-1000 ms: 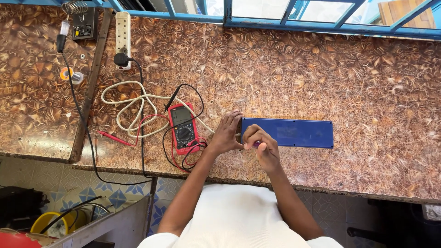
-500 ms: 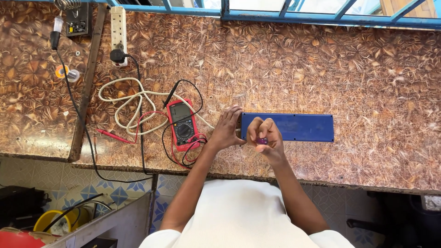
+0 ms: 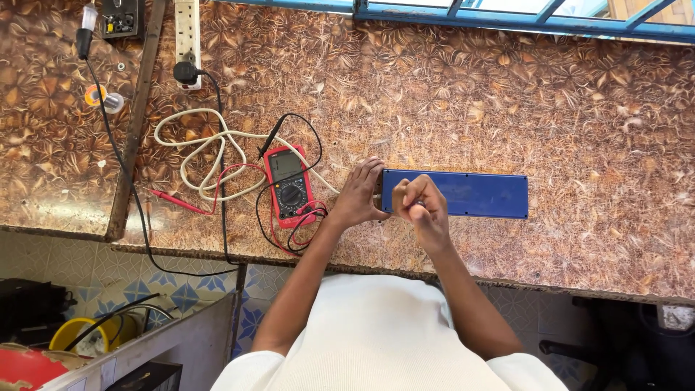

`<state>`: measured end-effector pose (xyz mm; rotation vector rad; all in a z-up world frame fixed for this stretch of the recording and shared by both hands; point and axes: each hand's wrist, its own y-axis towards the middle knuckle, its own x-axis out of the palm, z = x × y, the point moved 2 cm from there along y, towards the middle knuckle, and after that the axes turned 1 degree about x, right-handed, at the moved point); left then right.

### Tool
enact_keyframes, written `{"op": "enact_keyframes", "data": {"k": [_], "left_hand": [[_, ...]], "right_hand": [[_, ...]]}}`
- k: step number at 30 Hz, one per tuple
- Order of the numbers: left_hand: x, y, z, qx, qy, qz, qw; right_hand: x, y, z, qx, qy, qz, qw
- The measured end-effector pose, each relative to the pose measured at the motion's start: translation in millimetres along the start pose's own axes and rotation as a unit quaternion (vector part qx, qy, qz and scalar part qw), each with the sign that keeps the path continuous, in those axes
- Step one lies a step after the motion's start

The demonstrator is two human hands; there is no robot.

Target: Using a flathead screwdriver to pry open the plastic shell of an electronic device on a repair bench.

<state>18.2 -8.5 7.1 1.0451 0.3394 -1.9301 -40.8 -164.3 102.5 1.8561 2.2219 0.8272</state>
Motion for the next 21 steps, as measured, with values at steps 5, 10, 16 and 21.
{"op": "enact_keyframes", "data": {"k": [5,10,16,21], "left_hand": [[3,-1,-1,0.003,0.007,0.008,1.0],[2,-1,-2,0.003,-0.001,0.009,1.0],[3,-1,-4,0.014,-0.004,0.032,0.999],[-2,-1,-2,0.014,-0.005,0.033,0.999]], "right_hand": [[17,37,-69,-0.002,-0.282,-0.115,0.953],[18,54,-112,0.067,-0.67,-0.236,0.7],[33,70,-132,0.009,-0.686,-0.415,0.598],[32,69,-126,-0.047,-0.666,-0.403,0.626]]}}
